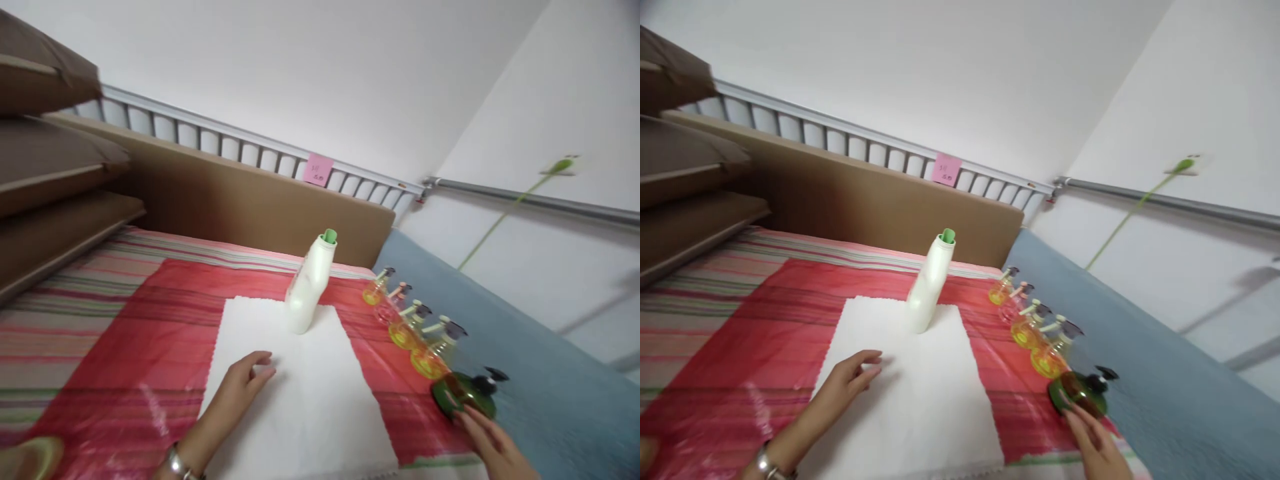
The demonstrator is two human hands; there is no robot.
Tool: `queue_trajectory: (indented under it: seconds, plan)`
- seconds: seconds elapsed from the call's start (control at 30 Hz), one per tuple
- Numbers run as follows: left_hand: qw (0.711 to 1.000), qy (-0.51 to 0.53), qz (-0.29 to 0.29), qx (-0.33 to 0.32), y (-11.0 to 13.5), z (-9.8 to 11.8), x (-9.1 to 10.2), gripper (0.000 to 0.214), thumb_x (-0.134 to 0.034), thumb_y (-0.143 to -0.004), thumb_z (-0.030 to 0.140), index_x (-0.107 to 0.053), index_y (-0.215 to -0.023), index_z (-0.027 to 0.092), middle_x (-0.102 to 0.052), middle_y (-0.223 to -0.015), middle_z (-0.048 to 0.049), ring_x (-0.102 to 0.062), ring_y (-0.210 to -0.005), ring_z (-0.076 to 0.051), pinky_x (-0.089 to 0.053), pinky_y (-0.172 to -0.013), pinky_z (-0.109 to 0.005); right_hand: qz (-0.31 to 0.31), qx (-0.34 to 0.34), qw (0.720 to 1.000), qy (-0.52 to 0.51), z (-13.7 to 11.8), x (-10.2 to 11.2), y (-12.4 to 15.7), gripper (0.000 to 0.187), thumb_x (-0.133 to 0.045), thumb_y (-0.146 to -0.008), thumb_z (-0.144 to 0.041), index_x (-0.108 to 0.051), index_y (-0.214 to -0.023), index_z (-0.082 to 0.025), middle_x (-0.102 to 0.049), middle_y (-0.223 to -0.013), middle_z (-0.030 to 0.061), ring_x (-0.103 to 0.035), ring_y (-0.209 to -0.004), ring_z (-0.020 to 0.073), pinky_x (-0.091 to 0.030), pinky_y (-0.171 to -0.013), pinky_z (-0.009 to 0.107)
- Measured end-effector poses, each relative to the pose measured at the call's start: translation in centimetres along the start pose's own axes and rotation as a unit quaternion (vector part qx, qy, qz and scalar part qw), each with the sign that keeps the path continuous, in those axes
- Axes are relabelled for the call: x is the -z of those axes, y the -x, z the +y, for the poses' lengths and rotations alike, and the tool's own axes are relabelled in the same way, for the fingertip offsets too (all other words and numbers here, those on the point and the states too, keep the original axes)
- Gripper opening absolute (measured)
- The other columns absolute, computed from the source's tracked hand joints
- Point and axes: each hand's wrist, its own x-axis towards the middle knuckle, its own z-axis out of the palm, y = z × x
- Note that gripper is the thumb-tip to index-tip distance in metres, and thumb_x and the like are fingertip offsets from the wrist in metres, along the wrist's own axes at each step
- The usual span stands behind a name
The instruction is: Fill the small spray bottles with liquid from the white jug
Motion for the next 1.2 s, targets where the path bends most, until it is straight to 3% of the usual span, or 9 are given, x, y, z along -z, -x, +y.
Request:
queue_trajectory:
  seconds: [0.1, 0.2, 0.33, 0.47, 0.63, 0.77, 0.93, 1.2]
  plan:
    - [0.998, 0.045, 0.032, -0.018, 0.3, 1.1, 0.4, 0.035, -0.049, -0.080, 0.045, -0.062, -0.093, 0.016, -0.066, -0.083, -0.0055, -0.056, -0.065, -0.016, -0.045, -0.064, -0.027, -0.133, -0.036, 0.984, -0.115, -4.4, -5.0, 4.2, 0.050, -0.062, -0.053, -0.060, -0.066, -0.084, -0.021, -0.070, -0.098, 0.0094, -0.061, -0.099, 0.0308, -0.049, -0.087, 0.038]
    - [0.995, 0.074, 0.062, -0.026, 0.5, 1.6, 0.9, 0.035, -0.047, -0.081, 0.047, -0.060, -0.071, 0.016, -0.059, -0.065, -0.0017, -0.054, -0.059, -0.015, -0.042, -0.057, -0.024, -0.260, -0.043, 0.939, -0.221, -10.5, -9.6, 7.2, 0.052, -0.059, -0.064, -0.061, -0.063, -0.093, -0.018, -0.070, -0.090, 0.0087, -0.065, -0.086, 0.0259, -0.052, -0.078, 0.036]
    - [0.987, 0.109, 0.121, -0.005, 0.6, 2.3, 2.2, 0.046, -0.042, -0.082, 0.052, -0.053, -0.055, 0.017, -0.047, -0.047, 0.0025, -0.046, -0.046, -0.012, -0.035, -0.049, -0.023, -0.310, -0.075, 0.910, -0.265, -17.1, -13.6, 9.1, 0.054, -0.058, -0.064, -0.066, -0.063, -0.082, -0.015, -0.069, -0.072, 0.0060, -0.064, -0.065, 0.0192, -0.049, -0.063, 0.031]
    - [0.973, 0.156, 0.169, 0.013, 0.5, 3.2, 3.4, 0.053, -0.039, -0.081, 0.056, -0.047, -0.046, 0.018, -0.044, -0.040, 0.0029, -0.042, -0.039, -0.010, -0.031, -0.045, -0.023, -0.363, -0.097, 0.888, -0.265, -20.1, -15.7, 10.0, 0.058, -0.047, -0.069, -0.072, -0.058, -0.059, -0.016, -0.060, -0.052, 0.0022, -0.056, -0.047, 0.0137, -0.042, -0.051, 0.026]
    - [0.971, 0.130, 0.197, 0.029, 0.5, 3.7, 4.3, 0.061, -0.031, -0.082, 0.061, -0.039, -0.036, 0.020, -0.033, -0.033, 0.0038, -0.037, -0.036, -0.010, -0.029, -0.044, -0.024, -0.419, -0.122, 0.857, -0.275, -21.2, -16.7, 10.4, 0.071, -0.025, -0.074, -0.077, -0.040, -0.039, -0.018, -0.038, -0.037, -0.0039, -0.035, -0.032, 0.0067, -0.027, -0.040, 0.022]
    - [0.978, 0.125, 0.151, 0.067, 0.2, 3.5, 4.4, 0.069, -0.017, -0.080, 0.068, -0.036, -0.033, 0.022, -0.031, -0.029, 0.0029, -0.034, -0.031, -0.010, -0.028, -0.041, -0.025, -0.444, -0.154, 0.835, -0.287, -20.7, -16.6, 9.9, 0.071, -0.018, -0.073, -0.079, -0.032, -0.037, -0.019, -0.030, -0.035, -0.0056, -0.024, -0.031, 0.0056, -0.021, -0.038, 0.022]
    - [0.978, 0.127, 0.095, 0.135, -0.2, 2.6, 3.7, 0.072, -0.015, -0.074, 0.075, -0.035, -0.031, 0.021, -0.031, -0.026, 0.0025, -0.032, -0.026, -0.010, -0.024, -0.036, -0.025, -0.473, -0.185, 0.813, -0.284, -19.0, -16.2, 9.2, 0.072, -0.015, -0.072, -0.081, -0.031, -0.036, -0.020, -0.026, -0.033, -0.0063, -0.019, -0.030, 0.0050, -0.016, -0.036, 0.021]
    - [0.972, 0.098, 0.088, 0.193, -0.7, 1.5, 2.9, 0.075, -0.012, -0.070, 0.079, -0.034, -0.028, 0.021, -0.032, -0.025, 0.0018, -0.030, -0.024, -0.010, -0.023, -0.035, -0.025, -0.438, -0.207, 0.842, -0.238, -16.5, -16.3, 8.9, 0.072, -0.020, -0.073, -0.079, -0.032, -0.034, -0.020, -0.026, -0.029, -0.0058, -0.020, -0.027, 0.0050, -0.016, -0.033, 0.020]
